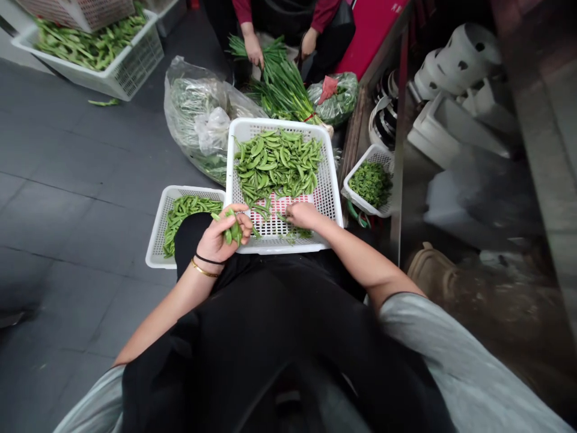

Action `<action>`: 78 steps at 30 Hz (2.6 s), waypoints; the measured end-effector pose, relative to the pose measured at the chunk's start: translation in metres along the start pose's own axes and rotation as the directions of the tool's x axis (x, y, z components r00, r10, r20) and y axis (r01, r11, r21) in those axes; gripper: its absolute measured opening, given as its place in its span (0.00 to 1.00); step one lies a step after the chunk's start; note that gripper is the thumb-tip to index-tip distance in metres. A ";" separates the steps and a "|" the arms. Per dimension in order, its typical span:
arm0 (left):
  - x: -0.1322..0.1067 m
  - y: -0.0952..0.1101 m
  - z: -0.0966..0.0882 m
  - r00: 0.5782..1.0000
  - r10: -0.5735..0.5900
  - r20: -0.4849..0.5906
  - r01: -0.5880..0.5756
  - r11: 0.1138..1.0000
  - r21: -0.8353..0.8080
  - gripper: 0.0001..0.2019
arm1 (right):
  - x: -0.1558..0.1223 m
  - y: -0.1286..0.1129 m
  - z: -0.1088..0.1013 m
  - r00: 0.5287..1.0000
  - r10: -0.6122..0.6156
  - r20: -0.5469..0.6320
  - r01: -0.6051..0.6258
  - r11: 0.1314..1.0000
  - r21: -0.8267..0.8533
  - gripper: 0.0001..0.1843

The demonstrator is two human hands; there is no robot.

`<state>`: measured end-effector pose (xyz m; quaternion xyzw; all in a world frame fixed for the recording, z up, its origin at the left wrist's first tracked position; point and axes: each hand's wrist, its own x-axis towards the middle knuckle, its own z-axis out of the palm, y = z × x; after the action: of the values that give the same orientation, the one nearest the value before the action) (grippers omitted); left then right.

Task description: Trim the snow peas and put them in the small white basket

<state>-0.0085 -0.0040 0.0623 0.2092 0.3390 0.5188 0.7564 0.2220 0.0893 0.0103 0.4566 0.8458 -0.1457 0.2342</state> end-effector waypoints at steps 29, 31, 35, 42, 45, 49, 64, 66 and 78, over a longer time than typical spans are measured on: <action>-0.012 -0.024 0.012 0.950 -0.300 0.091 0.263 0.920 0.290 0.12 | -0.093 -0.065 -0.033 0.650 -0.572 -0.500 0.752 0.389 0.532 0.11; -0.013 -0.023 0.012 0.915 -0.371 0.158 0.313 0.901 0.301 0.11 | -0.093 -0.061 -0.033 0.688 -0.574 -0.444 0.663 0.250 0.706 0.10; -0.013 -0.019 0.011 0.889 -0.399 0.225 0.316 0.889 0.331 0.08 | -0.086 -0.028 -0.032 0.870 -0.259 -0.419 0.450 0.072 0.890 0.14; -0.007 -0.017 0.003 0.920 -0.336 0.203 0.270 0.916 0.296 0.07 | -0.091 -0.019 -0.044 0.716 -0.078 -0.693 0.563 0.652 0.508 0.20; -0.006 -0.017 0.004 0.916 -0.341 0.209 0.239 0.886 0.396 0.11 | -0.093 -0.044 -0.043 0.719 -0.336 -0.608 0.532 0.829 0.171 0.17; -0.014 -0.008 0.018 0.964 -0.151 0.219 -0.056 0.690 0.722 0.10 | -0.087 -0.060 -0.044 0.702 -0.475 -0.531 0.649 0.734 0.201 0.18; -0.001 0.013 -0.016 0.961 0.214 -0.173 -0.195 0.974 0.117 0.05 | -0.020 -0.004 -0.012 0.998 -0.068 -0.016 0.069 0.978 0.196 0.09; 0.000 0.011 -0.017 0.982 0.097 -0.159 -0.088 0.994 0.066 0.07 | 0.003 -0.034 -0.009 0.990 -0.133 -0.054 0.139 0.982 0.128 0.13; -0.008 -0.007 -0.011 0.981 -0.002 -0.193 0.052 0.965 0.258 0.13 | 0.015 -0.069 -0.032 0.980 -0.191 -0.055 0.199 0.959 0.201 0.15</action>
<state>-0.0138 -0.0141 0.0526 0.2520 0.4783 0.4766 0.6932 0.1484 0.0772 0.0318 0.3953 0.8711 -0.2467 0.1552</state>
